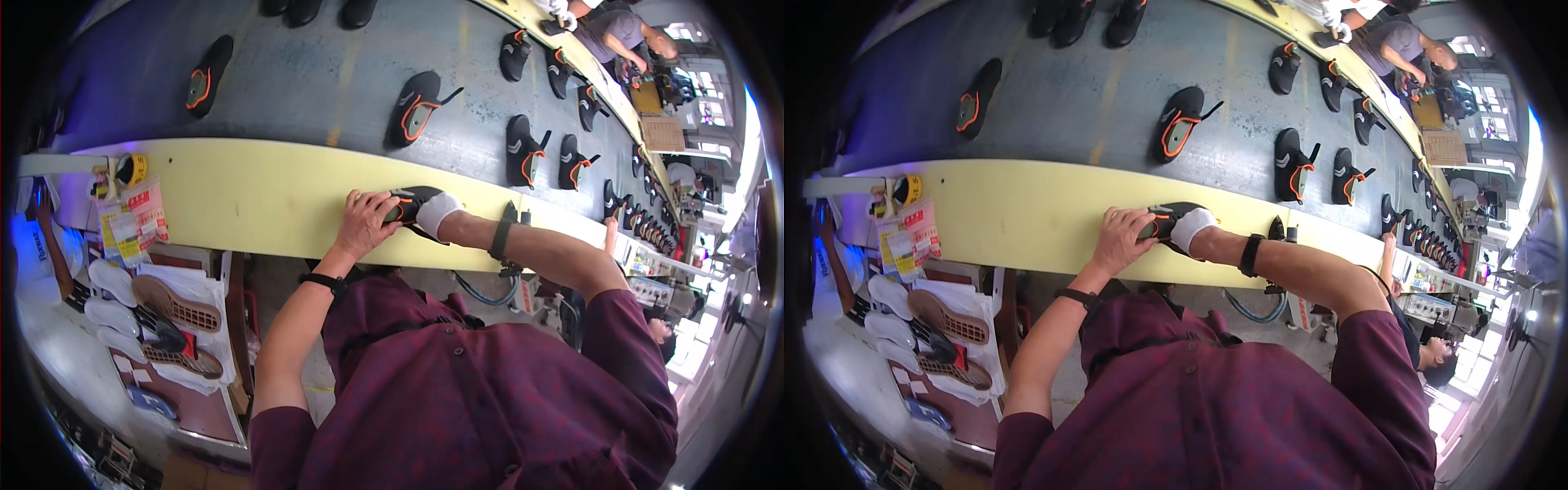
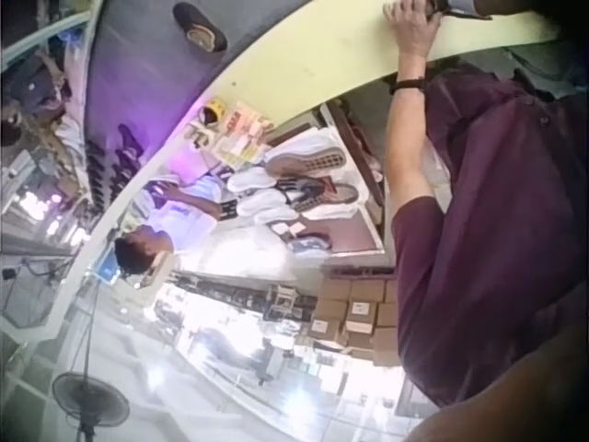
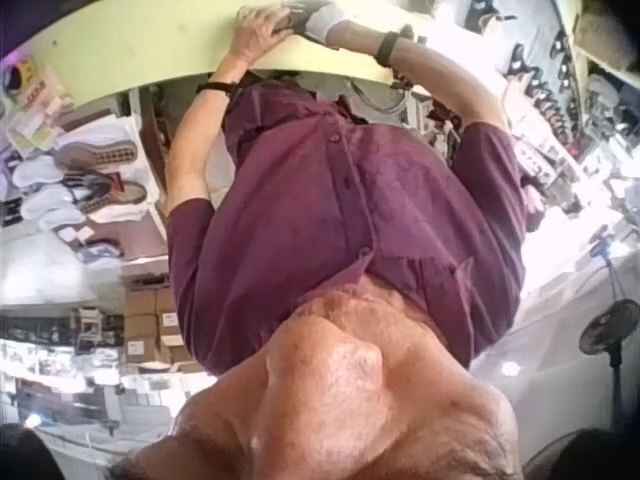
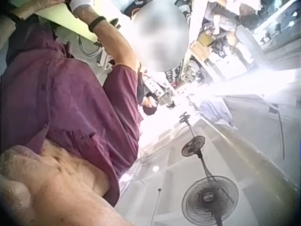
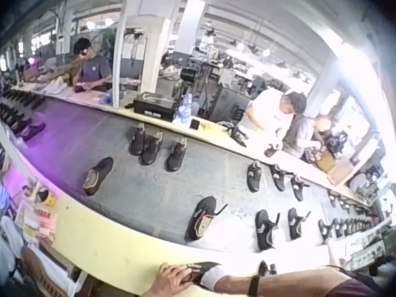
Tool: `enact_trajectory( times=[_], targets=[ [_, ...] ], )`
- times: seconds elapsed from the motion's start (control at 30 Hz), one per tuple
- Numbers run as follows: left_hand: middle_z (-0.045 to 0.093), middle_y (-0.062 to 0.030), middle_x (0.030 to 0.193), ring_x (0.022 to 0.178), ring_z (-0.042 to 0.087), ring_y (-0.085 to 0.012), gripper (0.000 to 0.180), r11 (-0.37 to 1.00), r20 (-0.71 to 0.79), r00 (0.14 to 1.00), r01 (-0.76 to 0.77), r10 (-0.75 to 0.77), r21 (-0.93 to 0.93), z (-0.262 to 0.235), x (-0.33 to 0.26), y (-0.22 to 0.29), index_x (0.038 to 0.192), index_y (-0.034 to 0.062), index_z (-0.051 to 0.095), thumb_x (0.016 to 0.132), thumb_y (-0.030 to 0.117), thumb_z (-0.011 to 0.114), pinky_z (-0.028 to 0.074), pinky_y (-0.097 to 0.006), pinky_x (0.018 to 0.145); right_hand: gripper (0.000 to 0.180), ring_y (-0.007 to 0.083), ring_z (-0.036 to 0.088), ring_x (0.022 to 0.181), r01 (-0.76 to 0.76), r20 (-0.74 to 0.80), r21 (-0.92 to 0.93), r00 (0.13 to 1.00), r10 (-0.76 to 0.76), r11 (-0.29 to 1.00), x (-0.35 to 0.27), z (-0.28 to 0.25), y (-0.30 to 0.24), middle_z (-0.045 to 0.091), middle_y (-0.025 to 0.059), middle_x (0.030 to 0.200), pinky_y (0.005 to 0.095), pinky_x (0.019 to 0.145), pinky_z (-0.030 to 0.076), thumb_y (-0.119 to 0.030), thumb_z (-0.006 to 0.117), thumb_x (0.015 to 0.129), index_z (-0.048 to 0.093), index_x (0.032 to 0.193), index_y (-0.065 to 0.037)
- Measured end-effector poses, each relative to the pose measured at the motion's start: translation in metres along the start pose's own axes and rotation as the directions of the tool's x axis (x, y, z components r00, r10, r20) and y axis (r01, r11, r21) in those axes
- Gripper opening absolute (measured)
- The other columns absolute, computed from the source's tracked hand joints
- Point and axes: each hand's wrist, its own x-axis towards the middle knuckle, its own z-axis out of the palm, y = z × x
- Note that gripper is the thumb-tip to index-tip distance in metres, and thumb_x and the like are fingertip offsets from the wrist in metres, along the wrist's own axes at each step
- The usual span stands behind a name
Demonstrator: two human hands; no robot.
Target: Trim excess material and inspect shoes on a factory assembly line.
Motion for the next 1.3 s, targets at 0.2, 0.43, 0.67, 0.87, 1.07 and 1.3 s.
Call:
enact_trajectory(
  times=[0.2, 0.43, 0.67, 0.87, 1.07, 1.3],
  targets=[
    [0.063, -0.0117, 0.140, 0.135, 0.059, -0.0309, 0.063, 0.997, 0.077, 0.997, 0.018, -0.024, 0.077, -0.003, -0.002, 0.017, 0.145, 0.0075, 0.055, 0.090, 0.023, 0.081, 0.028, -0.062, 0.127, 0.020, 0.0352, 0.080, 0.085, -0.074, -0.164, 0.136, 0.982, 0.096, 0.988, -0.069, 0.022, 0.058, 0.081, 0.0134, 0.091, 0.0472, 0.074, 0.063, -0.024, 0.069, 0.099, 0.078, 0.105, -0.007],
    [0.056, -0.0237, 0.141, 0.137, 0.051, -0.0398, 0.071, 0.978, 0.102, 0.995, 0.001, -0.023, 0.208, 0.016, 0.010, 0.040, 0.152, -0.0018, 0.046, 0.092, 0.020, 0.077, 0.027, -0.060, 0.126, 0.054, 0.0414, 0.075, 0.109, 0.261, -0.423, 0.888, 0.790, 0.445, 0.379, -0.080, 0.130, -0.026, 0.078, 0.0217, 0.115, 0.0459, 0.091, 0.059, -0.022, 0.081, 0.094, 0.061, 0.142, -0.006],
    [0.060, -0.0141, 0.129, 0.123, 0.056, -0.0346, 0.073, 0.992, 0.130, 0.991, -0.008, -0.009, 0.123, 0.006, 0.015, 0.056, 0.137, 0.0036, 0.054, 0.080, 0.034, 0.089, 0.037, -0.051, 0.116, 0.020, 0.0218, 0.068, 0.070, 0.458, -0.218, 0.878, 0.645, 0.732, -0.141, -0.028, 0.087, -0.036, 0.071, 0.0138, 0.080, 0.0371, 0.069, 0.056, -0.016, 0.078, 0.097, 0.072, 0.108, 0.000],
    [0.061, -0.0109, 0.111, 0.110, 0.057, -0.0335, 0.056, 0.992, 0.053, 0.999, 0.004, -0.010, 0.124, 0.016, 0.018, 0.058, 0.122, 0.0067, 0.059, 0.081, 0.032, 0.087, 0.040, -0.050, 0.103, 0.029, 0.0309, 0.074, 0.077, 0.304, -0.253, 0.952, 0.755, 0.604, 0.019, 0.001, 0.059, -0.006, 0.073, 0.0213, 0.083, 0.0408, 0.072, 0.057, -0.024, 0.077, 0.095, 0.073, 0.111, 0.000],
    [0.061, -0.0115, 0.113, 0.114, 0.058, -0.0338, 0.059, 0.995, 0.019, 0.999, 0.025, -0.027, 0.094, 0.016, 0.014, 0.046, 0.124, 0.0051, 0.058, 0.081, 0.032, 0.088, 0.039, -0.051, 0.109, 0.043, 0.0452, 0.075, 0.096, 0.154, -0.275, 0.950, 0.828, 0.488, 0.272, 0.050, 0.040, 0.005, 0.075, 0.0303, 0.101, 0.0497, 0.085, 0.058, -0.041, 0.072, 0.095, 0.076, 0.111, -0.001],
    [0.062, -0.0167, 0.119, 0.122, 0.056, -0.0386, 0.069, 0.998, 0.013, 1.000, 0.027, -0.028, 0.056, 0.007, 0.014, 0.046, 0.127, 0.0030, 0.055, 0.079, 0.037, 0.091, 0.035, -0.056, 0.118, 0.043, 0.0436, 0.077, 0.094, -0.008, -0.185, 0.815, 0.944, 0.274, 0.579, 0.095, 0.034, 0.017, 0.079, 0.0259, 0.100, 0.0482, 0.082, 0.060, -0.040, 0.074, 0.091, 0.081, 0.104, 0.000]
  ],
)
